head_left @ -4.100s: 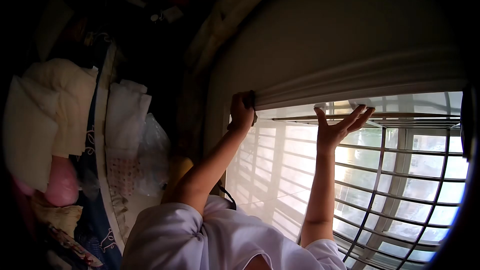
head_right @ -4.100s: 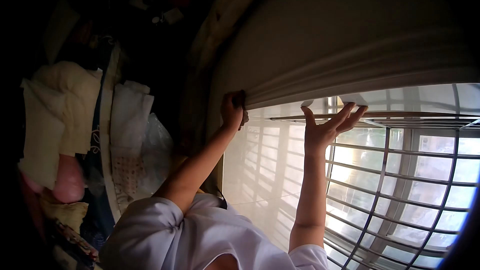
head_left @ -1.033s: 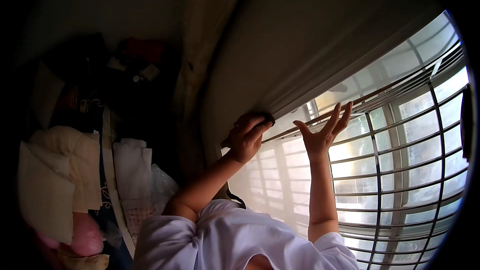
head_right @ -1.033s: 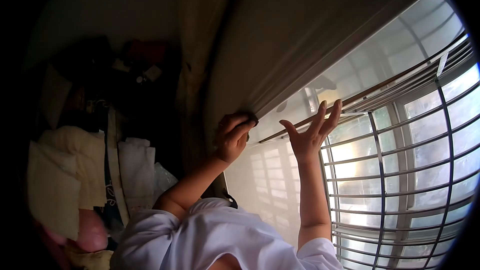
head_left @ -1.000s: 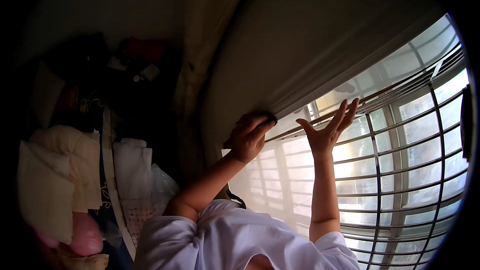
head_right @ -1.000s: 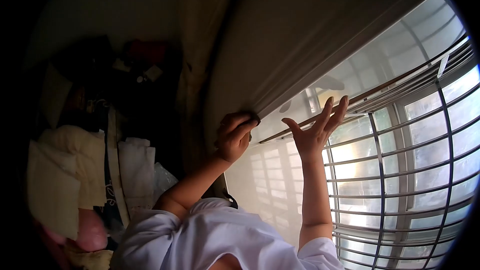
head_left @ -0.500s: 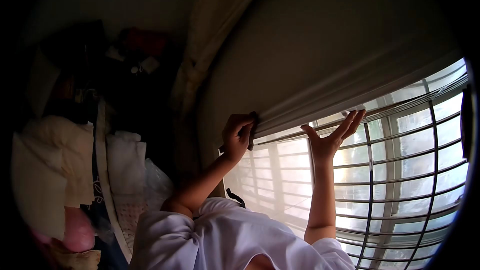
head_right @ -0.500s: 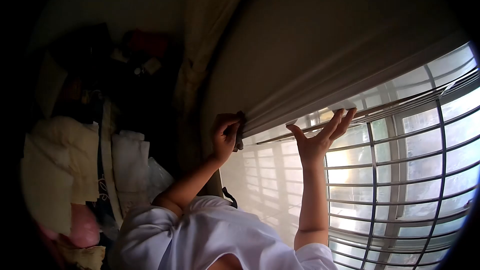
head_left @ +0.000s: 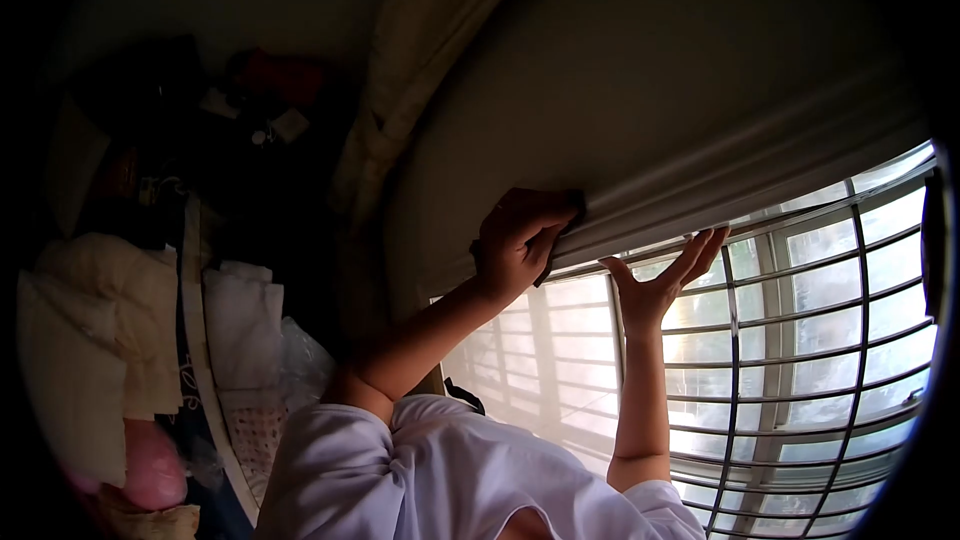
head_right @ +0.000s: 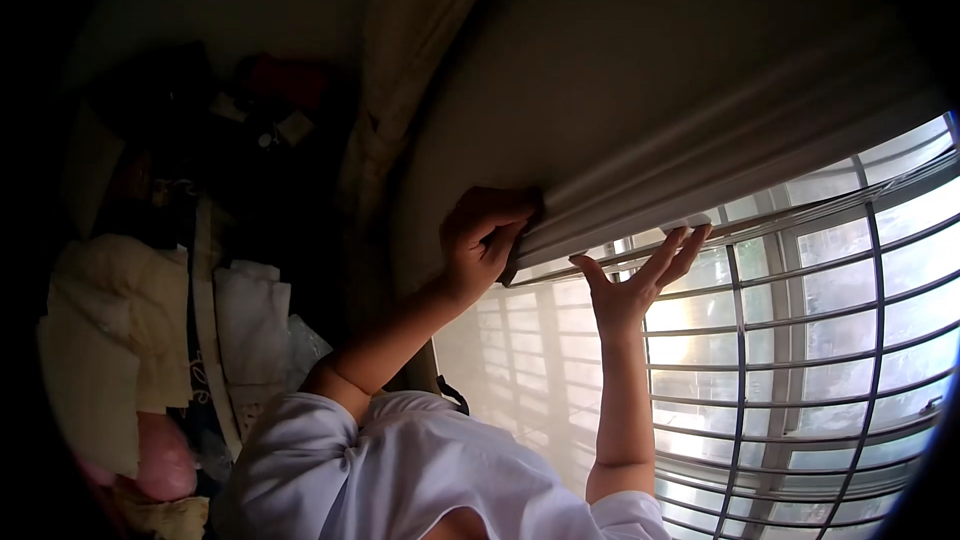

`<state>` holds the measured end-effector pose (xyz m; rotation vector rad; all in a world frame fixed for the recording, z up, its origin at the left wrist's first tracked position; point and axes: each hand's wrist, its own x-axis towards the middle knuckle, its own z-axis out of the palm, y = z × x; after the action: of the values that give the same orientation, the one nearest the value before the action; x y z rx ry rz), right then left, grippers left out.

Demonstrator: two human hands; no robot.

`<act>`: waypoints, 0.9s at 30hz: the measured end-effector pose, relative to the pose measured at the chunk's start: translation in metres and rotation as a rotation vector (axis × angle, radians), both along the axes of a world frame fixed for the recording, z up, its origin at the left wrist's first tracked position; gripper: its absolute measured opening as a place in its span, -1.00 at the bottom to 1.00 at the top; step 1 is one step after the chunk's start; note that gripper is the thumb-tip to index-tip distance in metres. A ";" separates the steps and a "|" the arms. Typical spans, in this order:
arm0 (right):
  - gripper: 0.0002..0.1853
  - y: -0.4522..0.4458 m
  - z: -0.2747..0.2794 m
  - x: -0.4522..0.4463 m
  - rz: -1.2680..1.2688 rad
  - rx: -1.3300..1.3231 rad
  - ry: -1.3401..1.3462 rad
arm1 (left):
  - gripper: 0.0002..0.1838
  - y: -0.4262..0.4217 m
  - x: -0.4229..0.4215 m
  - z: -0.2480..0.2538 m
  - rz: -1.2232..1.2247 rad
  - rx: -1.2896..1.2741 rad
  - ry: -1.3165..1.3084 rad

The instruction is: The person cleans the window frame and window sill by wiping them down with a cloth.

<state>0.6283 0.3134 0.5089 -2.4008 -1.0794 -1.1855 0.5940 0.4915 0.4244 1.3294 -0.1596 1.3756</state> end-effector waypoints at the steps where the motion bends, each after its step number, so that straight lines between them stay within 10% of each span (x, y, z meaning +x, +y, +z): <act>1: 0.35 -0.001 0.000 -0.001 0.002 -0.002 0.002 | -0.78 -0.004 -0.004 -0.021 0.035 -0.013 0.053; 6: 0.36 -0.003 -0.003 0.003 0.009 0.009 -0.017 | -0.80 -0.011 -0.018 -0.092 0.006 -0.113 0.204; 14: 0.35 -0.002 -0.004 0.002 0.026 0.076 0.032 | -0.74 0.009 0.005 0.053 0.040 0.105 -0.027; 21: 0.36 -0.001 0.001 -0.005 0.020 0.102 0.088 | -0.73 0.003 0.000 0.028 0.064 0.104 -0.040; 27: 0.38 -0.001 -0.001 -0.005 0.036 0.141 0.109 | -0.77 0.015 0.018 0.128 0.077 0.194 -0.220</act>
<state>0.6237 0.3122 0.5080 -2.2998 -0.9680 -1.0680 0.6116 0.5064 0.5521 1.3511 -0.4030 1.6034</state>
